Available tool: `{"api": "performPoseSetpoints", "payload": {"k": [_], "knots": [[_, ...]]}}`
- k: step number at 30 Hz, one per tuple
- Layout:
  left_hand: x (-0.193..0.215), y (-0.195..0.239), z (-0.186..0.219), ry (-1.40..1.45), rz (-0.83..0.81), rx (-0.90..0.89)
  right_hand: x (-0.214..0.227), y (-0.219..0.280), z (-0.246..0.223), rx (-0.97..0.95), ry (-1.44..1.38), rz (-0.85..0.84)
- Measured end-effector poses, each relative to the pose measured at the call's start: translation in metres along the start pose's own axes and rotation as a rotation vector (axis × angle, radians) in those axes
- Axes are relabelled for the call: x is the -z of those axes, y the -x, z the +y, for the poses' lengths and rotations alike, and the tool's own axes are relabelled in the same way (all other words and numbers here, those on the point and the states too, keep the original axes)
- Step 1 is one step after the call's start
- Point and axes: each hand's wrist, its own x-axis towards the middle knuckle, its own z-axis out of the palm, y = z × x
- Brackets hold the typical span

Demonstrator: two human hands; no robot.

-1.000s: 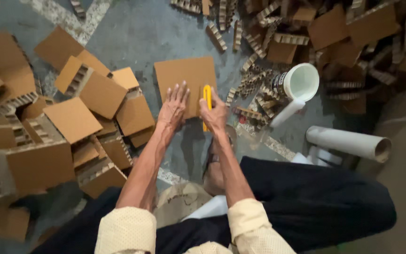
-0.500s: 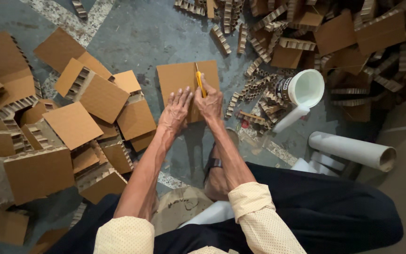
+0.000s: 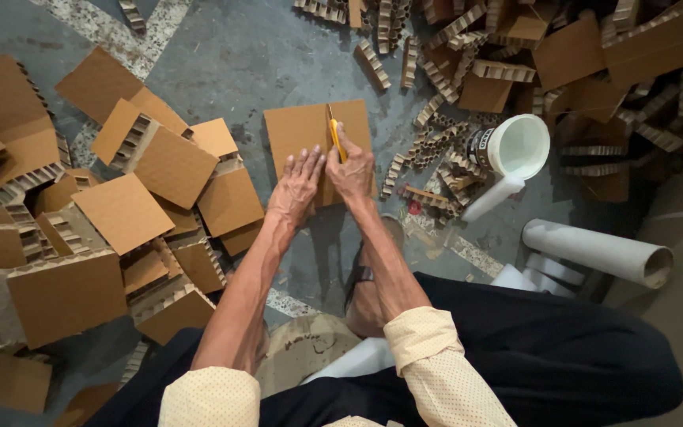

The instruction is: The person sits on the floor and uses a yellow utility knife to cut rectangular pieces of corrugated cardboard. They repeatedly score the cardboard along a line and then snap it apart by hand, separating the pieces and placing them into a pile.

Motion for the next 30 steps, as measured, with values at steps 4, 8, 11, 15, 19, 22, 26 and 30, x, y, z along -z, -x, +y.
{"api": "performPoseSetpoints", "payload": {"k": [4,8,11,15,19,22,26,30], "knots": [[0.036,-0.003,-0.002,0.123,-0.191,0.003,-0.003,0.004,0.002,0.019,0.003,0.025],[0.039,-0.002,-0.002,0.114,-0.112,0.008,-0.001,0.000,-0.003,-0.138,0.052,-0.074],[0.030,-0.002,-0.001,0.118,-0.125,0.006,-0.001,0.001,0.000,0.121,-0.019,0.065],[0.016,-0.002,-0.002,0.059,-0.014,0.006,-0.005,-0.001,0.004,0.073,0.001,0.049],[0.025,0.000,-0.001,0.053,-0.121,0.000,-0.005,-0.006,0.005,0.090,-0.071,0.011],[0.041,-0.003,-0.001,0.060,-0.186,0.001,-0.003,-0.022,0.003,-0.027,-0.020,-0.104],[0.054,-0.005,-0.002,0.093,-0.207,0.002,-0.007,-0.030,0.003,0.003,-0.008,-0.082],[0.054,-0.003,-0.003,0.130,-0.222,0.018,-0.004,-0.024,0.010,0.043,-0.010,-0.089]]}}
